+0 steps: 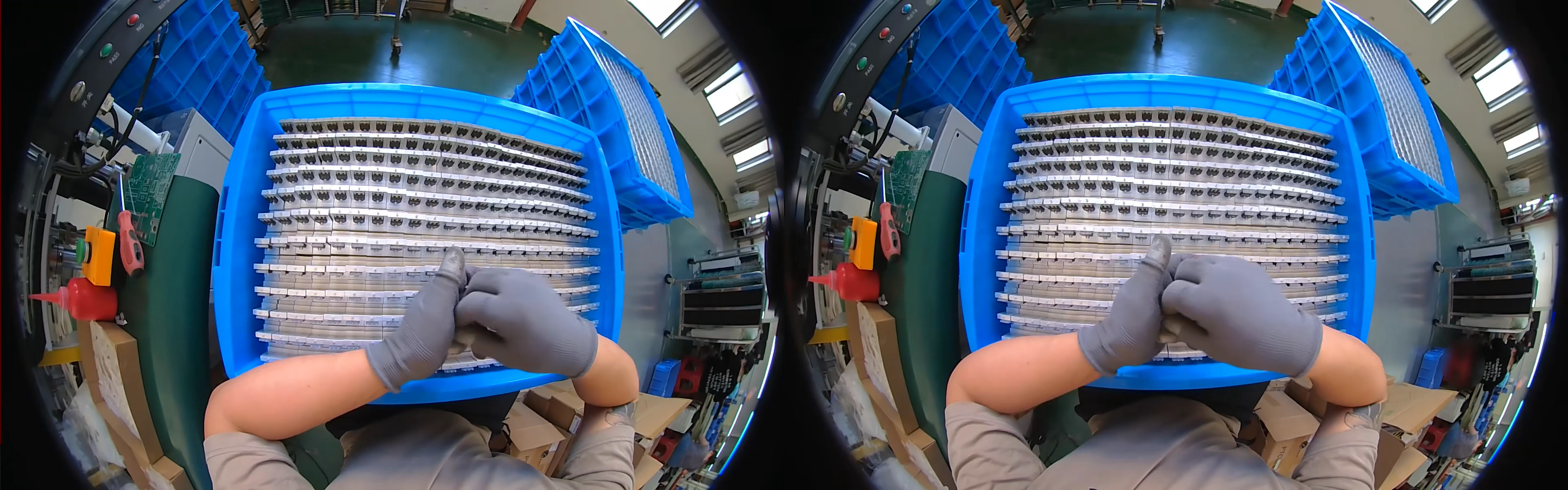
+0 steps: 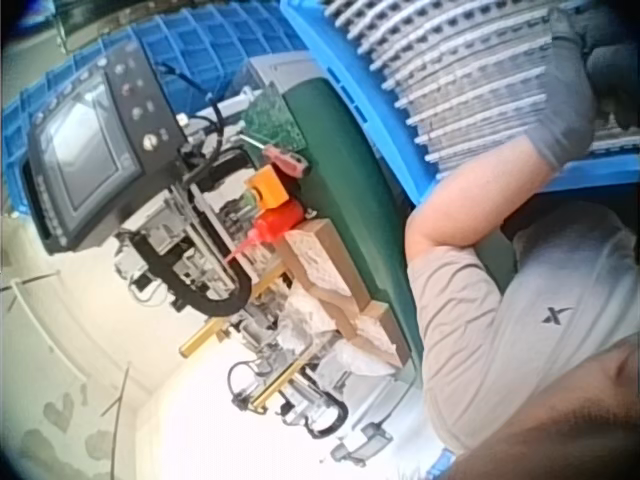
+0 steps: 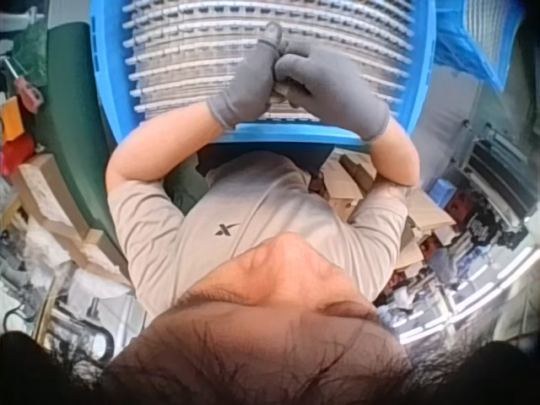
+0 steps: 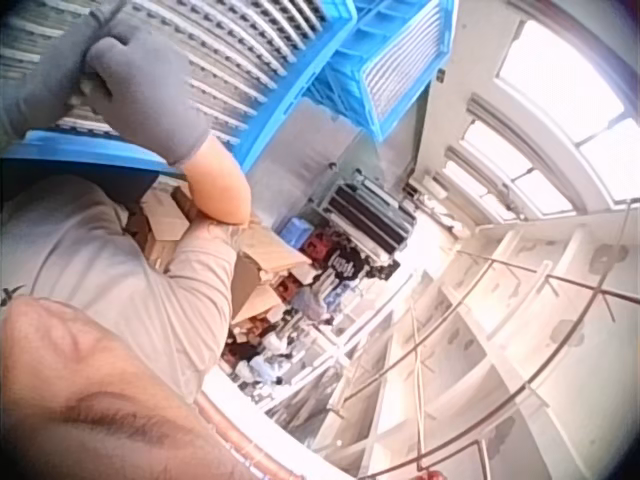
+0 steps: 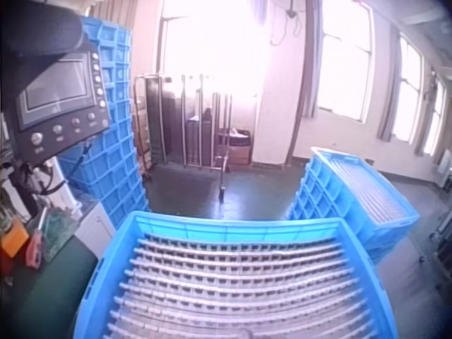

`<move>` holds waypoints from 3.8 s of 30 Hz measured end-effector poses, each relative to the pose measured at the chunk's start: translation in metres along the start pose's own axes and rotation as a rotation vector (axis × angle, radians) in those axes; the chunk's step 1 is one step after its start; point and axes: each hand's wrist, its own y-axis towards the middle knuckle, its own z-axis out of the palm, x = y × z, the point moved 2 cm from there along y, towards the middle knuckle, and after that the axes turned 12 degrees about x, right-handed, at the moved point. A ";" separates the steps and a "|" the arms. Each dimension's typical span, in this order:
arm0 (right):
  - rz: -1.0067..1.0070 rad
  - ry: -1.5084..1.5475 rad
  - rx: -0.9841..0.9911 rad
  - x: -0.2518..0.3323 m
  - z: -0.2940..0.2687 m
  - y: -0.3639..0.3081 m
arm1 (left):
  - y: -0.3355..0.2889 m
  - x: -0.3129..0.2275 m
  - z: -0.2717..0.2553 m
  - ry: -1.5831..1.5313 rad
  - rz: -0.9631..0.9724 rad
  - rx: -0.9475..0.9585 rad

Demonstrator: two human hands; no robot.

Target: The person repeatedly picks up small white rectangular components from a blue tray and places them into a cardboard box on the table. The person handles the components one at a time, transferring them from the tray to the box throughout the clip.

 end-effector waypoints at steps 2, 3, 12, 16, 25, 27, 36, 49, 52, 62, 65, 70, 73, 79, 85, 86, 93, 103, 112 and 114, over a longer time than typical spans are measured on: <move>-0.086 -0.148 -0.139 -0.007 -0.005 -0.005 | -0.003 -0.004 -0.001 0.017 -0.028 0.039; -0.129 -0.223 -0.208 -0.011 -0.006 -0.007 | -0.003 -0.008 0.007 0.012 -0.029 -0.007; -0.216 -0.218 -0.285 -0.018 0.000 -0.008 | -0.002 -0.001 0.004 0.146 -0.006 -0.026; -0.133 0.004 -0.362 -0.026 -0.006 -0.014 | -0.005 -0.005 0.010 0.165 -0.044 -0.093; 0.244 0.342 -0.696 -0.104 -0.034 -0.013 | -0.003 -0.002 0.012 0.253 -0.102 -0.024; 0.302 0.157 -0.601 -0.107 -0.035 -0.002 | -0.005 -0.001 0.012 0.257 -0.101 -0.018; 0.341 -0.248 -0.349 -0.124 -0.015 0.016 | -0.006 0.001 0.012 0.281 -0.110 -0.005; 0.327 -0.366 -0.307 -0.121 -0.010 0.019 | -0.006 0.000 0.014 0.300 -0.112 -0.015; 0.308 -0.421 -0.307 -0.119 -0.010 0.020 | -0.005 0.001 0.013 0.301 -0.113 -0.006; 0.248 -0.408 -0.368 -0.109 -0.014 0.011 | -0.002 0.000 0.009 0.149 -0.070 0.026; 0.239 -0.232 -0.461 -0.101 -0.020 0.010 | -0.003 -0.002 0.010 0.146 -0.035 0.016; 0.158 0.150 -0.185 -0.039 -0.029 0.000 | -0.005 -0.008 0.012 0.171 0.019 0.028; 0.083 0.077 -0.002 -0.011 -0.023 -0.005 | -0.002 0.001 0.003 0.258 0.001 0.014; 0.061 -0.091 0.190 -0.002 -0.007 -0.004 | -0.002 -0.001 0.008 0.238 -0.055 0.004; 0.097 0.053 0.366 -0.015 -0.011 -0.004 | -0.002 0.000 0.011 0.057 -0.210 0.207; 0.129 0.035 0.431 -0.014 -0.012 -0.003 | -0.002 0.000 0.012 0.059 -0.217 0.211; 0.175 0.066 0.144 -0.006 -0.016 -0.007 | 0.000 0.001 0.011 0.022 -0.223 0.184; 0.263 0.274 -0.491 -0.078 -0.028 0.019 | -0.006 0.004 0.015 0.251 -0.261 0.261; 0.242 -0.248 -0.328 -0.092 -0.005 0.042 | -0.006 0.007 0.018 0.349 -0.265 0.283; 0.234 -0.252 -0.267 -0.079 -0.001 0.051 | -0.006 0.009 0.018 0.348 -0.257 0.281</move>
